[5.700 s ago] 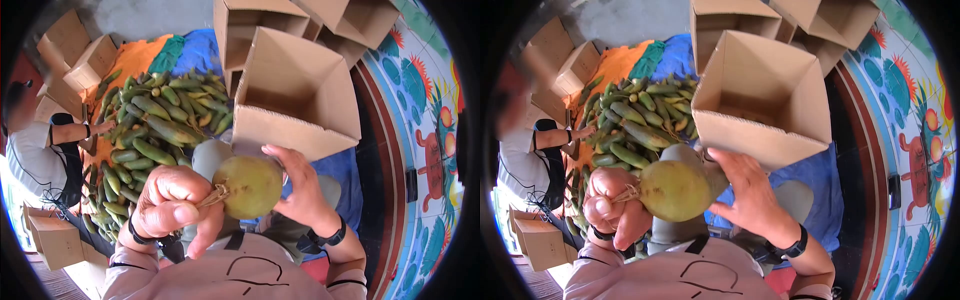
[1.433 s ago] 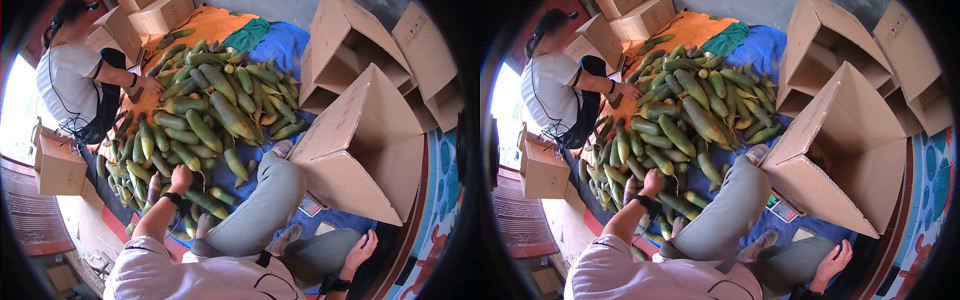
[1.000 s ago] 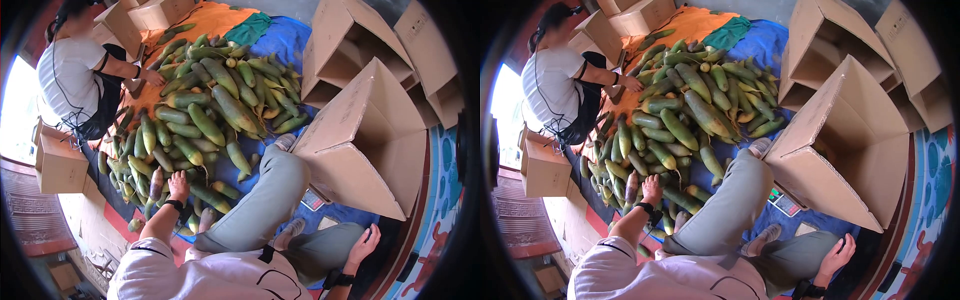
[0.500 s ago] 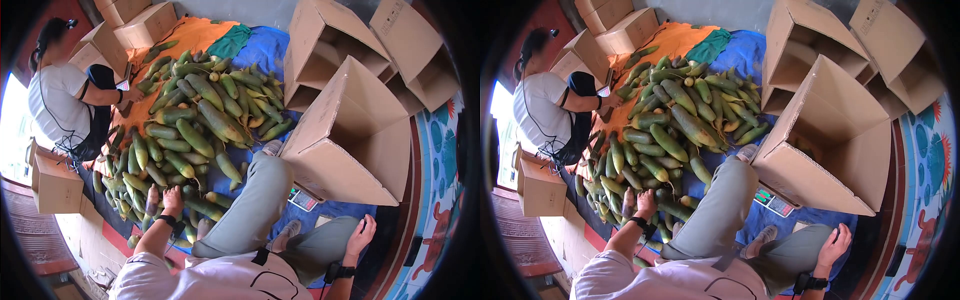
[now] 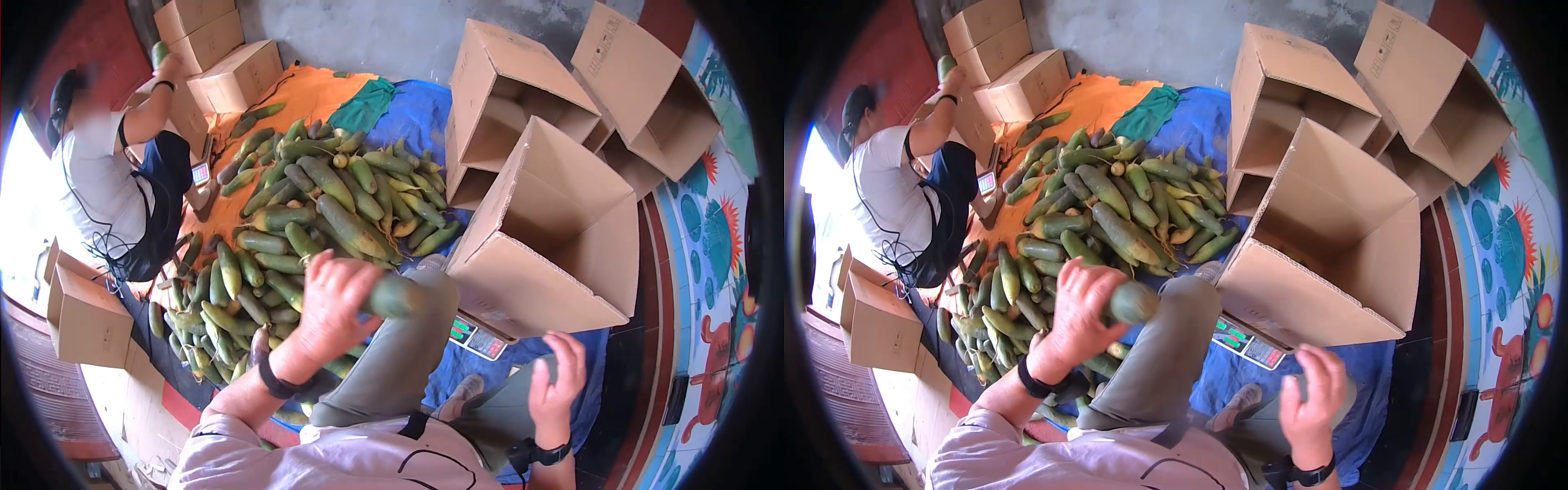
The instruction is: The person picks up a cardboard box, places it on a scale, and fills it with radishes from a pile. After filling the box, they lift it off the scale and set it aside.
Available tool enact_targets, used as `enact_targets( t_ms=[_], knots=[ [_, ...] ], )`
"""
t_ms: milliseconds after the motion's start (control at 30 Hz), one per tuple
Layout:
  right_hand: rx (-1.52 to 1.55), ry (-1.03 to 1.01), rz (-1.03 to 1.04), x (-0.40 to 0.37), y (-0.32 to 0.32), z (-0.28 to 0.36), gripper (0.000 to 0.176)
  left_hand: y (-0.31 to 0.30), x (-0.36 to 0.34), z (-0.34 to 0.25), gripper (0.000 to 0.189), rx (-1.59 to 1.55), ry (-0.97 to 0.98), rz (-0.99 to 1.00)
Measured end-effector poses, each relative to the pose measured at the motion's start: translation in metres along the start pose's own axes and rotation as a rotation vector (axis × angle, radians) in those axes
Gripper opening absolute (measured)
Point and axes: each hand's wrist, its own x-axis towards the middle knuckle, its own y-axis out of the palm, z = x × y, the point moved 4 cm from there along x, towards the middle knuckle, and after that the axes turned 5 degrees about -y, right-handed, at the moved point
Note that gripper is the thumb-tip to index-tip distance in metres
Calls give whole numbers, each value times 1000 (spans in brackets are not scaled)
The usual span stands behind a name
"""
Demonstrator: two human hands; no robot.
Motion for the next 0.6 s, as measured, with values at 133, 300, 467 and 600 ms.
enact_targets(
  t_ms=[133,300,467,600],
  knots=[
    [141,-134,145,20,11,40,54,0,10,-64,55,-48,293,21],
    [283,-66,169,10,20,43,64,13,13,-104,40,-89,454,-36],
    [263,-47,60,10,-3,35,62,16,22,-117,44,-125,486,-53],
    [224,76,-152,6,-35,13,60,12,24,-100,52,-187,385,-218]
  ],
)
